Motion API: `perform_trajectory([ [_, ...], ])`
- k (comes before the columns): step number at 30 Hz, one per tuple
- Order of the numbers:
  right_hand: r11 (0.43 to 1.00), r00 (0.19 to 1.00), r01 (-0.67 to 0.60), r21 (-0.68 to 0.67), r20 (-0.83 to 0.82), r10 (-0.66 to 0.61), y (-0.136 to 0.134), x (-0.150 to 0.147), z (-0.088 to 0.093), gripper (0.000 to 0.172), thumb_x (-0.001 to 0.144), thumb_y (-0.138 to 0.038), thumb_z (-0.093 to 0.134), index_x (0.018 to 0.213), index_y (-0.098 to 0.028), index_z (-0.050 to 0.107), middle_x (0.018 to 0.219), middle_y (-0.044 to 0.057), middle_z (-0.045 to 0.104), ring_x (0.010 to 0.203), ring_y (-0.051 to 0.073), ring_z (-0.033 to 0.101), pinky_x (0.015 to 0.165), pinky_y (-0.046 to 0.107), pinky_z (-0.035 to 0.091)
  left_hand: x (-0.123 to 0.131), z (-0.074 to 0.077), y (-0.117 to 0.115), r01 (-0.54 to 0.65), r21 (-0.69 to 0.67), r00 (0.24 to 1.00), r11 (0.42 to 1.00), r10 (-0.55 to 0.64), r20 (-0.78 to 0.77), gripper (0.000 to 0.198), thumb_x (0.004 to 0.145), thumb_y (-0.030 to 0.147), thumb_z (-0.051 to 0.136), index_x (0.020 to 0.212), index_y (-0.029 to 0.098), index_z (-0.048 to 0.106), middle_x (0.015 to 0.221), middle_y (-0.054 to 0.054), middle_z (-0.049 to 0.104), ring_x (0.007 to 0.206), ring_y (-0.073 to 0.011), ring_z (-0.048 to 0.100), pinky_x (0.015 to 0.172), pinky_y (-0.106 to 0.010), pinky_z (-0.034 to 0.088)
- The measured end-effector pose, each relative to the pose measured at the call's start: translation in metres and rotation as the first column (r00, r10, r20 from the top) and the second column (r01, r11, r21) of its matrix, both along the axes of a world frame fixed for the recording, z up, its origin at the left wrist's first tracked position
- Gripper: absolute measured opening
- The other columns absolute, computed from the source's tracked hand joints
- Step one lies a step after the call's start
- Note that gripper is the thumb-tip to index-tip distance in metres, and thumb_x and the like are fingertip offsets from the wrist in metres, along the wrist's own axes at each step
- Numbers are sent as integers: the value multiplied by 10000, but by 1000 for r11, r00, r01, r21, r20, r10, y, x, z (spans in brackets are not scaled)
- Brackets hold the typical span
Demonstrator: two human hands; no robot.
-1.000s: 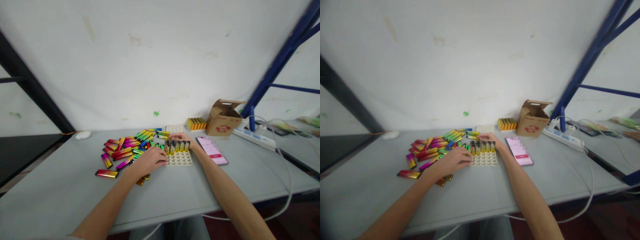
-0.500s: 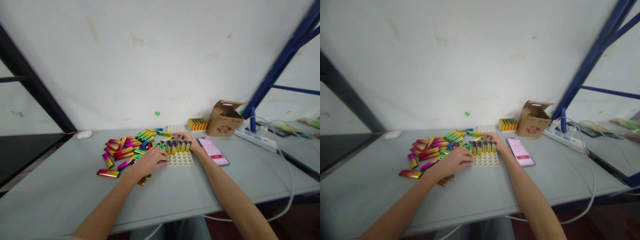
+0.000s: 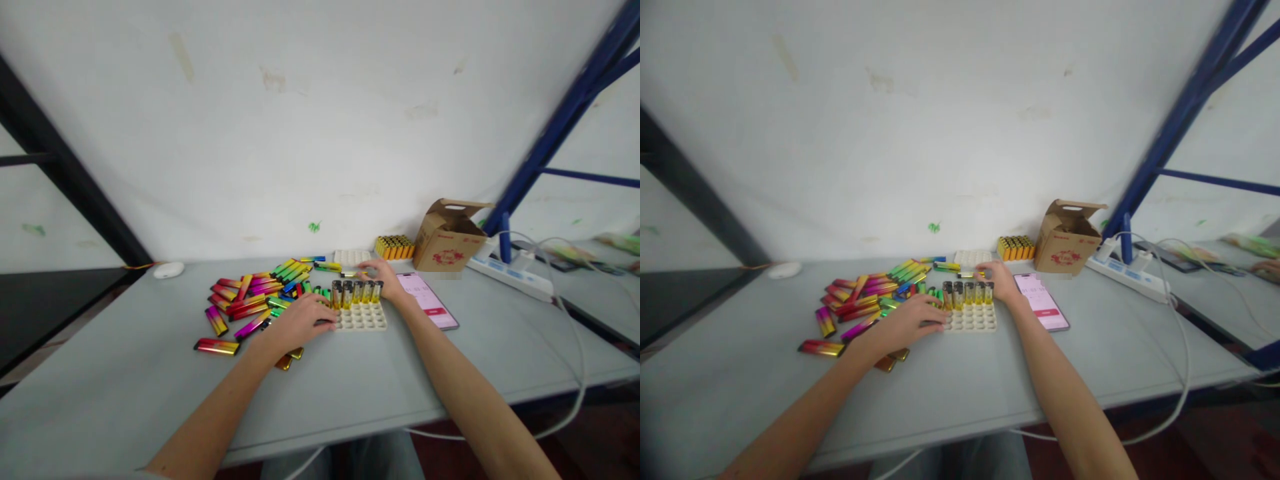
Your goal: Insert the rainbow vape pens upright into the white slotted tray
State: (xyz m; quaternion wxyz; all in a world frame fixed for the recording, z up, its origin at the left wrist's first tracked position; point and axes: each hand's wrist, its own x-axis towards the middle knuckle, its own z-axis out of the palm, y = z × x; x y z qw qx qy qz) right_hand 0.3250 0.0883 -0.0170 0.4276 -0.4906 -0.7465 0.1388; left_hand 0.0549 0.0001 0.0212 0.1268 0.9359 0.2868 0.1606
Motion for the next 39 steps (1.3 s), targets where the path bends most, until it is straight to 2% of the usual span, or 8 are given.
perform_trajectory([
  [7,969,969,-244,-26,35,245,0,0,-1,299,688,-377,721,928,-206,770,966,118,742,927,297,655,904,464,468,3,5,-2,-10,14,1000,1000,11,-28,126,886,258,617,949,235,723,961,-18,724,1043,-217,563,913,-332,404],
  [11,970,974,-227,-92,-36,224,0,-2,-5,268,662,-369,715,862,-196,763,904,94,746,879,294,666,851,445,495,4,6,-3,-11,9,999,1000,11,-40,121,891,257,610,926,227,721,951,-18,724,1037,-214,559,913,-335,406],
  [15,982,964,-157,-105,-232,129,2,-2,0,297,774,-403,619,923,-163,710,808,69,722,755,227,648,739,368,503,6,1,-3,-27,37,999,999,28,-25,122,887,261,617,950,228,715,972,-18,725,1021,-217,561,899,-343,409],
  [18,997,882,-67,-46,-469,37,5,3,13,398,783,-467,614,1052,-176,648,796,46,686,717,189,631,683,315,483,9,-3,-4,-49,86,999,995,51,-19,123,895,262,604,949,223,708,945,-26,723,1004,-219,566,903,-360,409],
  [21,998,715,16,-58,-697,-52,5,9,29,460,747,-524,617,1075,-203,612,891,44,657,692,160,618,617,279,459,14,-7,-5,-95,134,995,986,97,-5,149,917,251,563,965,209,698,967,-44,717,1000,-223,560,916,-380,409],
  [26,992,567,-74,-104,-823,-44,-10,8,50,391,734,-510,635,956,-188,641,759,10,568,571,107,481,481,233,346,18,-10,-6,-195,177,980,965,198,0,192,935,239,523,1030,196,685,1053,-61,716,1016,-246,547,953,-442,388],
  [30,986,601,-160,-56,-797,53,-26,-5,62,334,671,-421,743,895,-203,626,694,-24,513,566,94,431,503,225,350,19,-10,-5,-231,178,971,957,237,-13,210,936,236,520,1071,191,675,1108,-59,708,1037,-255,550,965,-470,374],
  [39,923,658,-373,-97,-728,190,-52,-42,74,413,800,-533,612,1066,-218,588,873,33,631,736,140,597,580,228,444,21,-13,-5,-221,233,973,947,230,-14,213,939,209,501,1076,207,664,1097,-49,710,1039,-238,549,984,-466,352],
])
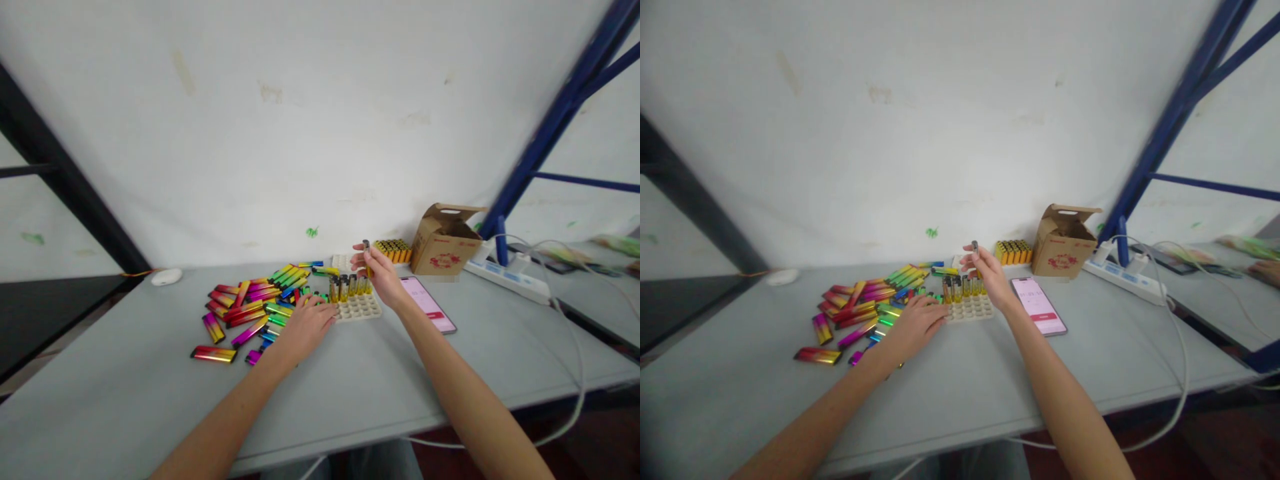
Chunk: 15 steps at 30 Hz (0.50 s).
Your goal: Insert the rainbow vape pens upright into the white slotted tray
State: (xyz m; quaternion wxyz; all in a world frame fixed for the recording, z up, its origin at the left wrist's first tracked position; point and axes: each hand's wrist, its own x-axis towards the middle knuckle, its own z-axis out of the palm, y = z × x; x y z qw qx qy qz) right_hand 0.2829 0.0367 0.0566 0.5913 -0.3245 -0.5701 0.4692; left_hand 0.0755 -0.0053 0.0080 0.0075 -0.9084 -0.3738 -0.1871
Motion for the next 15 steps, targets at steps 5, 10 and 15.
perform_trajectory([
  [5,993,993,-95,-70,-78,90,-13,-6,8,367,715,-470,730,911,-225,541,836,9,648,651,121,606,459,184,394,-1,-1,0,-6,-8,1000,1000,6,-4,203,937,215,505,1071,208,658,1100,-45,709,1033,-240,547,963,-446,361],
  [10,929,951,-308,-208,-92,295,-19,-7,8,336,736,-418,735,952,-215,578,885,17,675,535,76,557,362,148,277,0,5,-1,-5,-26,1000,1000,5,12,179,936,219,507,1024,205,662,1046,-43,713,1015,-228,569,990,-453,354],
  [15,861,919,-393,-321,-120,375,-23,-16,0,388,689,-442,772,952,-200,620,829,15,672,560,86,564,375,150,289,4,9,-5,-69,3,998,998,69,6,146,909,223,537,952,207,676,963,-62,710,999,-249,579,999,-500,357],
])
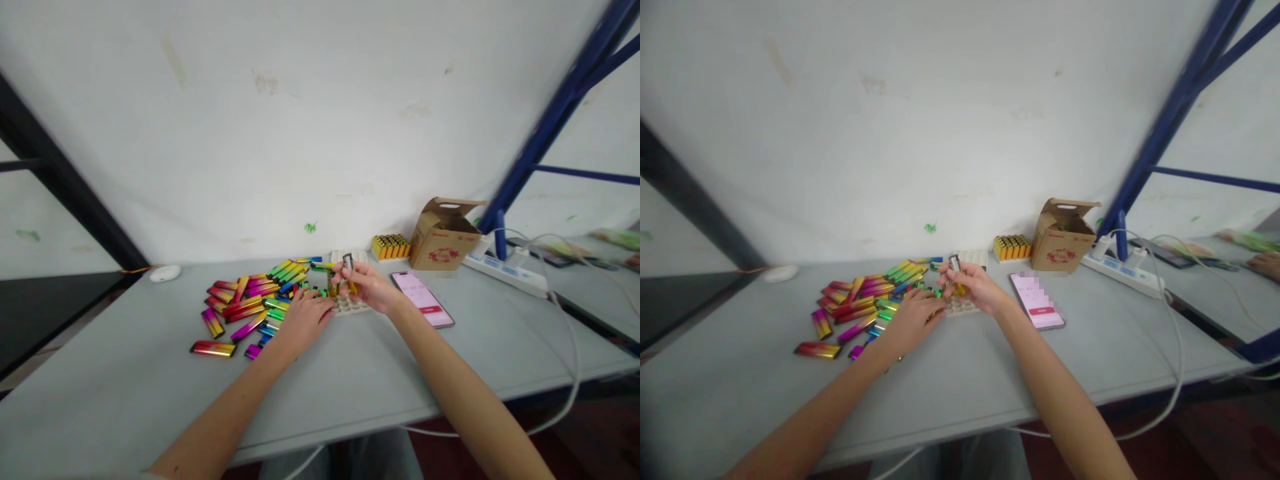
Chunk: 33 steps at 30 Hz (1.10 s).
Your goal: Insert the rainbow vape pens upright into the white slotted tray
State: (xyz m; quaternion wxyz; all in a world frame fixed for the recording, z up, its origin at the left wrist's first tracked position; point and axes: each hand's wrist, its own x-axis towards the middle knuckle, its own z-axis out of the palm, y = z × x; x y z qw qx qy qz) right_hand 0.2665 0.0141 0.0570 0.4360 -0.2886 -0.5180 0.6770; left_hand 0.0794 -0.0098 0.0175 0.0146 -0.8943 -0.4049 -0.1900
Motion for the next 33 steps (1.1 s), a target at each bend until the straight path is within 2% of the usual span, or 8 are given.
perform_trajectory([
  [4,999,999,6,-35,-51,-7,0,-1,-8,380,668,-437,797,901,-200,612,638,-54,569,433,38,392,353,139,196,4,-4,0,-28,32,999,999,27,29,176,915,217,512,960,211,682,989,-56,723,1060,-273,573,1078,-582,257],
  [7,993,992,-21,-117,-124,6,0,5,-15,433,708,-575,715,834,-176,602,515,-83,426,391,36,265,346,154,148,6,-7,1,-52,19,998,998,51,41,187,913,214,505,948,211,688,983,-48,729,1072,-271,577,1092,-576,257],
  [10,970,982,-43,-239,-191,-3,2,12,-20,516,781,-685,543,673,-181,515,468,-76,352,386,54,262,354,168,176,9,-6,1,-100,9,994,995,99,44,210,923,229,484,962,219,691,1017,-45,728,1091,-276,580,1083,-558,288],
  [13,950,975,-2,-313,-210,-67,4,15,-23,522,852,-642,424,577,-199,393,440,-79,287,367,59,231,355,178,173,10,-5,1,-115,19,993,993,115,22,241,936,243,452,967,215,690,1021,-59,725,1092,-286,584,1056,-545,326],
  [16,933,975,13,-359,-202,-91,5,14,-27,500,875,-602,339,567,-209,357,439,-73,277,362,66,222,353,185,152,9,-5,2,-98,35,995,995,97,14,254,940,251,441,978,207,689,1024,-69,721,1081,-285,586,1052,-542,333],
  [21,931,983,10,-365,-167,-76,6,14,-34,439,857,-549,316,574,-215,345,443,-75,277,362,67,206,353,187,138,4,-13,5,-43,48,997,998,40,62,226,917,215,482,1017,206,685,1079,-64,715,1109,-275,578,1059,-536,334],
  [25,931,985,59,-361,-128,-112,8,17,-36,391,850,-508,323,585,-220,334,438,-85,261,355,64,170,353,186,116,-3,-16,6,-20,72,993,997,11,121,224,890,191,517,1047,197,677,1070,-64,718,1107,-271,574,1018,-497,391],
  [33,925,978,146,-351,-87,-187,9,14,-35,330,854,-441,302,607,-223,320,457,-95,234,354,62,153,354,183,100,-8,-11,6,-3,104,981,995,-18,195,192,903,196,480,862,179,667,873,-64,708,920,-231,609,877,-416,466],
])
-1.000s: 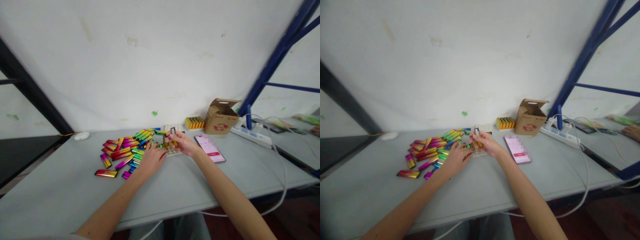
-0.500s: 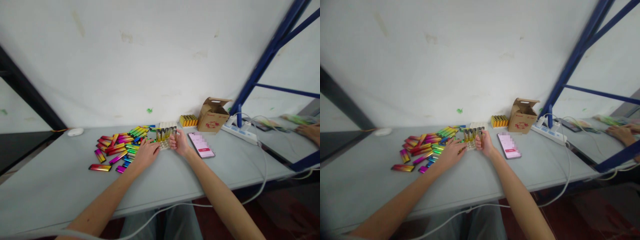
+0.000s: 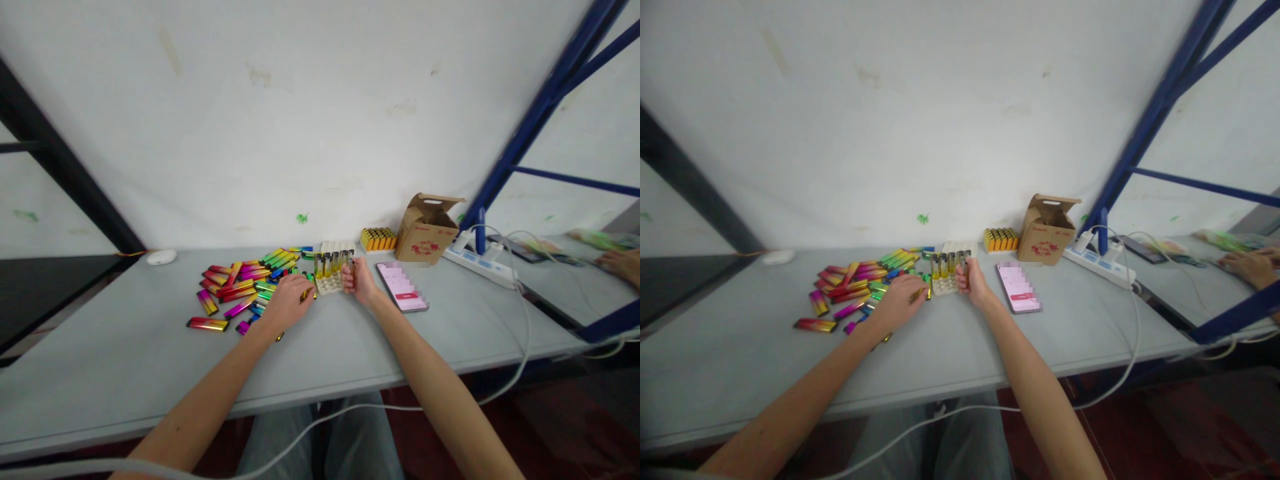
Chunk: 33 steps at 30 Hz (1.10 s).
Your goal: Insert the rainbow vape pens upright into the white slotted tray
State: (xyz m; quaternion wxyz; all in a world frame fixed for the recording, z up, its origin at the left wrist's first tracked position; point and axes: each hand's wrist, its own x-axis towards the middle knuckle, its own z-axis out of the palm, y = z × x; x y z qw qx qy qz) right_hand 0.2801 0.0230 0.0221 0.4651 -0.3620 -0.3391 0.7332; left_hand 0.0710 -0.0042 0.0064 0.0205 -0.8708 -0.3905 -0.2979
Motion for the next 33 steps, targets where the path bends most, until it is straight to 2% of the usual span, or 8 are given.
perform_trajectory([
  [10,1000,1000,0,6,30,0,-6,-5,8,309,875,-372,246,615,-222,320,481,-86,223,370,71,140,360,187,93,0,-7,2,0,3,1000,1000,0,-5,159,903,217,512,860,181,661,898,-59,706,954,-239,593,895,-424,452],
  [25,998,998,-56,-26,38,57,-7,-11,6,357,877,-465,302,621,-219,338,467,-80,261,369,72,180,361,183,104,1,-4,0,-15,-19,1000,1000,15,-19,202,905,224,488,857,180,679,906,-75,702,956,-237,590,905,-434,465],
  [29,994,995,-103,40,9,103,-7,-6,6,373,837,-537,384,673,-205,426,507,-65,336,382,72,262,364,182,139,0,-3,-1,-3,-14,1000,1000,3,-24,186,889,244,522,928,179,692,955,-84,705,992,-246,586,937,-448,455],
  [33,983,995,-67,169,-63,78,-10,2,11,266,796,-440,444,843,-193,532,632,-12,519,469,107,430,377,193,244,2,-3,-6,6,-1,997,1000,-6,-83,265,893,276,529,1100,202,677,1108,-81,694,1121,-270,555,1007,-489,410],
])
